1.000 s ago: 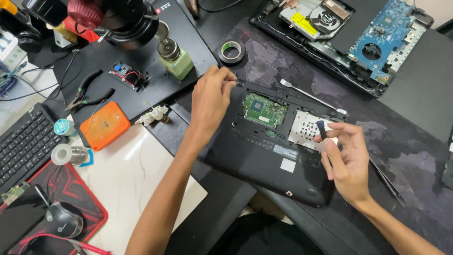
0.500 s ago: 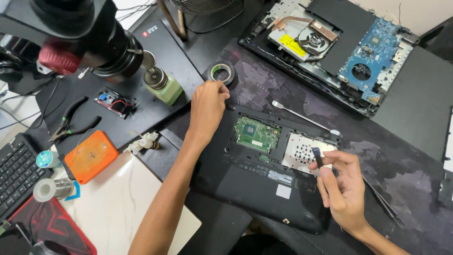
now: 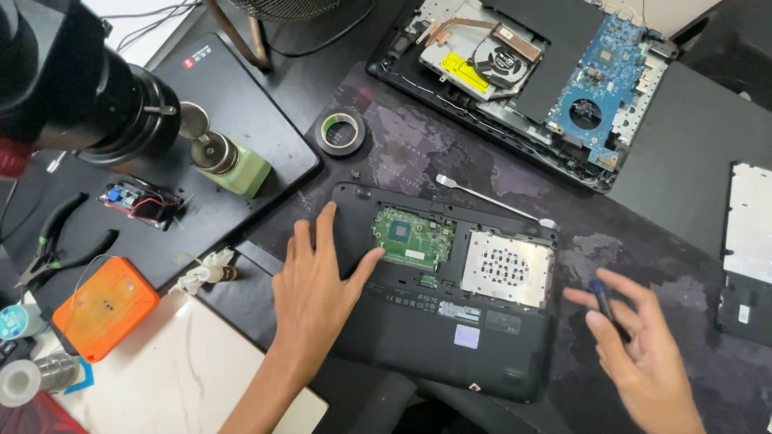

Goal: The person flips a laptop over on the workbench and uses a screwdriver to remove screws from its bottom cover. They pry the cover open with a spudger, lift it off to expose the internal components, and continue unscrewing screws from the base and around the motherboard.

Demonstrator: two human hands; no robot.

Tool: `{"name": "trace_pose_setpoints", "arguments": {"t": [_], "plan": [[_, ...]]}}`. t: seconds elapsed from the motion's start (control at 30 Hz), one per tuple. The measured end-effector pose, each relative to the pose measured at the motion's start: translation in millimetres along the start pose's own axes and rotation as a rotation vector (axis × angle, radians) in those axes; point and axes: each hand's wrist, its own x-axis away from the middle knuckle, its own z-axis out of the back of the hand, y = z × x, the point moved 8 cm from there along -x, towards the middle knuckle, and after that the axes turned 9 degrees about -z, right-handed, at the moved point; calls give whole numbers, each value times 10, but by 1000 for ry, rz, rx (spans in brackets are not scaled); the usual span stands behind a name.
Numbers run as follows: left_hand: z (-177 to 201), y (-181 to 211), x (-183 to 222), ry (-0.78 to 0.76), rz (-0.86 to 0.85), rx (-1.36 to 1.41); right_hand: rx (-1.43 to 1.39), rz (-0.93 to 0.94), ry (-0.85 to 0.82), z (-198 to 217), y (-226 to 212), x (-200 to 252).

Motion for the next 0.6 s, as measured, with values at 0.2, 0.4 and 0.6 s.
{"name": "trace_pose_setpoints", "arguments": {"t": [0.2,0.4,0.6], "plan": [[34,-145,295,-49,113,-94,29,-5,-14,-240,-87,44],[149,-347,536,-10,229,-64,93,127,-166,-570,-469,-235],[258,-374,577,86,202,-75,519,322,-102,-748,-1167,-407]]}}
